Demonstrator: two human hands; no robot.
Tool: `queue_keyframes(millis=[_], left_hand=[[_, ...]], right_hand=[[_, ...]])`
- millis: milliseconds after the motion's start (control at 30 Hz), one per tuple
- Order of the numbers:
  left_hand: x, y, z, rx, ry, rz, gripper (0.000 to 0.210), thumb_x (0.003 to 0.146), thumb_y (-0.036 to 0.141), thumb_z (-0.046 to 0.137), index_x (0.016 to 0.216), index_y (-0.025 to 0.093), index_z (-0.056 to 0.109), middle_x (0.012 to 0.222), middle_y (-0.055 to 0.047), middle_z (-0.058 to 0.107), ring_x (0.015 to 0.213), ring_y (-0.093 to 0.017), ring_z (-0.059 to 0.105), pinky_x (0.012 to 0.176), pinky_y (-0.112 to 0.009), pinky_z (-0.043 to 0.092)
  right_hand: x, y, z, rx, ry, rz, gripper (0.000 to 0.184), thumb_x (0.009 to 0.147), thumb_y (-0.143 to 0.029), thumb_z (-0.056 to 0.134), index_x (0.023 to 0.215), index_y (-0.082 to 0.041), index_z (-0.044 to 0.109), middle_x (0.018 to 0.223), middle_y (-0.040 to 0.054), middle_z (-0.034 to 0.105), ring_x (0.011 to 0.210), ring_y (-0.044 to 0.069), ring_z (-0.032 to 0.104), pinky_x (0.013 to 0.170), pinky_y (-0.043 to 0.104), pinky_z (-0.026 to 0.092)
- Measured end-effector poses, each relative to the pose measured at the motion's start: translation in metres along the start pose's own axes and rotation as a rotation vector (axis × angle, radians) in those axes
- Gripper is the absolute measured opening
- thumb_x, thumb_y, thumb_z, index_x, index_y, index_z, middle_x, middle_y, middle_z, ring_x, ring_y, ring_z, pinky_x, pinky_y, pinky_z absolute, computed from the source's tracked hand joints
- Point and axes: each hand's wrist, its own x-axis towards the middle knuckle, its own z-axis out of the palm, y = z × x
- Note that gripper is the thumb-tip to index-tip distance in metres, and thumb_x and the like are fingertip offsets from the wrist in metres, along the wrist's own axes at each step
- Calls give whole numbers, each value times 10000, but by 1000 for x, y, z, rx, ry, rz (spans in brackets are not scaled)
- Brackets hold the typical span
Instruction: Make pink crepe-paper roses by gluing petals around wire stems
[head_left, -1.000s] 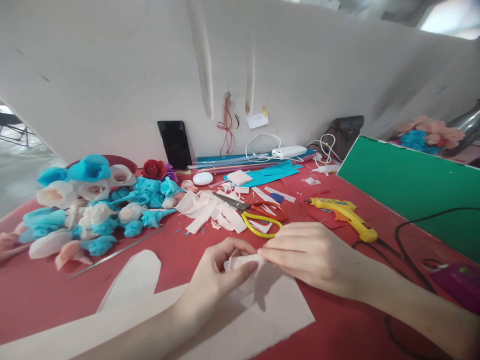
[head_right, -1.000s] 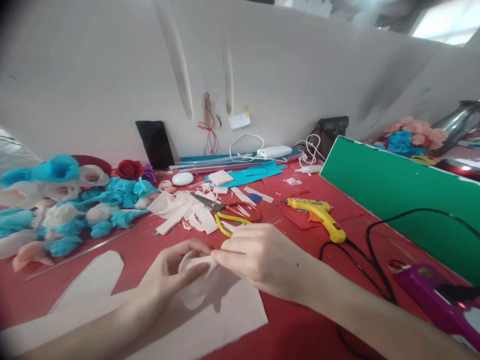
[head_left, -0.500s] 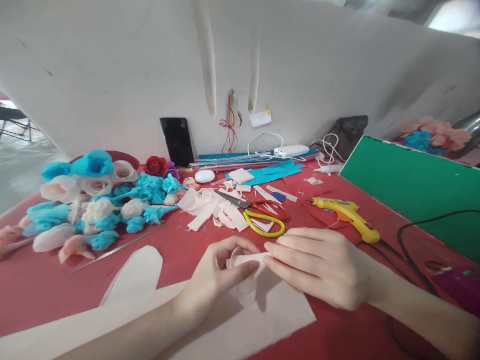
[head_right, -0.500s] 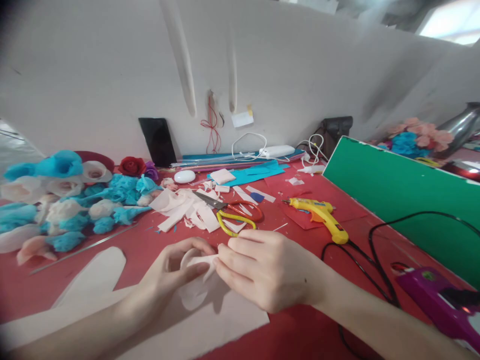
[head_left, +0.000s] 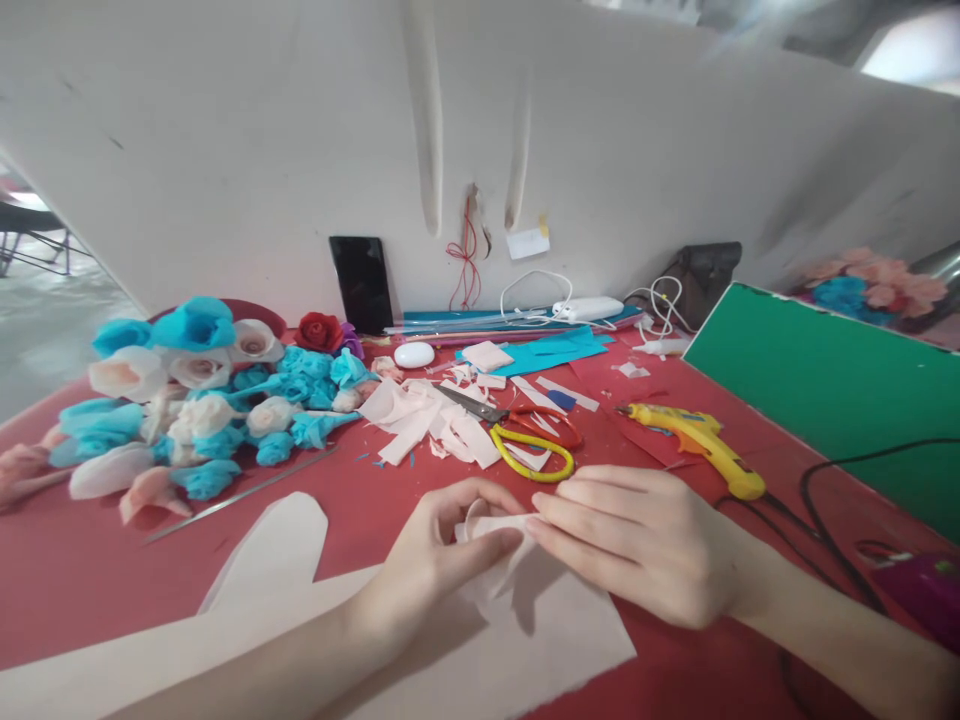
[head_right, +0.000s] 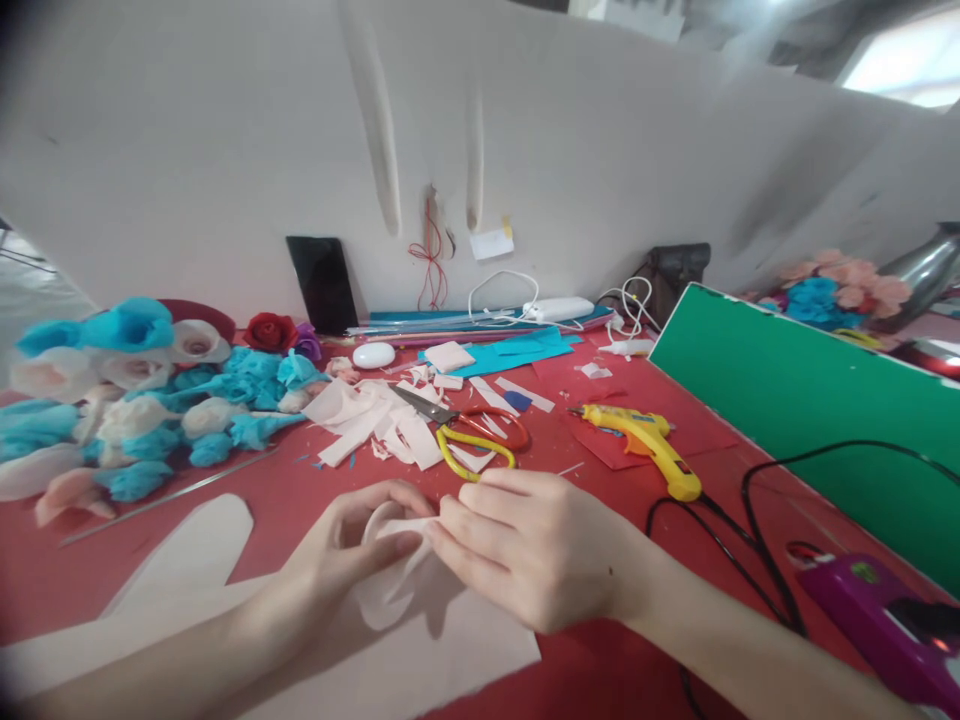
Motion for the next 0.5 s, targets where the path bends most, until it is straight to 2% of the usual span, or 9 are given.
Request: queue_keyframes(millis=[133, 233, 367, 467, 500], left_hand=[[0, -3, -1, -21, 2, 3, 275, 712, 379, 695, 820, 149, 590, 674, 7, 591, 628, -108, 516, 594, -205, 377], [2, -4, -1, -49, 0, 2, 278, 709, 380, 699, 814, 147, 589, 667, 4, 593, 612, -106, 521, 579, -204, 384], [4, -7, 0, -104, 14, 11, 271, 706, 372, 698, 814, 154, 579, 685, 1, 606, 589, -104, 535, 563, -206, 398], [3, -10, -1, -127, 12, 14, 267, 719, 370, 690, 826, 156, 571, 651, 0, 610, 546, -100, 539, 543, -203, 395], [3, -11, -2, -131, 9, 12, 267, 720, 368, 693, 830, 156, 572, 643, -2, 612, 537, -100, 542, 534, -201, 390]], right_hand=[[-5, 0, 4, -28, 20, -15, 280, 939, -56, 340, 1017, -14, 606, 993, 126, 647, 937, 206, 598, 754, 343, 533], [-5, -1, 4, -40, 35, 4, 233, 927, -73, 396, 986, -34, 619, 1002, 108, 650, 928, 194, 607, 759, 335, 537], [3, -4, -9, -76, 83, 67, 202, 921, -201, 488, 845, -89, 639, 932, 61, 674, 874, 165, 620, 756, 313, 532], [14, 16, -22, -217, 117, 210, 228, 917, -222, 475, 747, -163, 615, 867, 22, 683, 816, 136, 620, 742, 280, 513], [17, 31, -23, -283, 193, 333, 243, 908, -217, 473, 694, -182, 583, 778, 4, 678, 750, 124, 611, 683, 261, 507]])
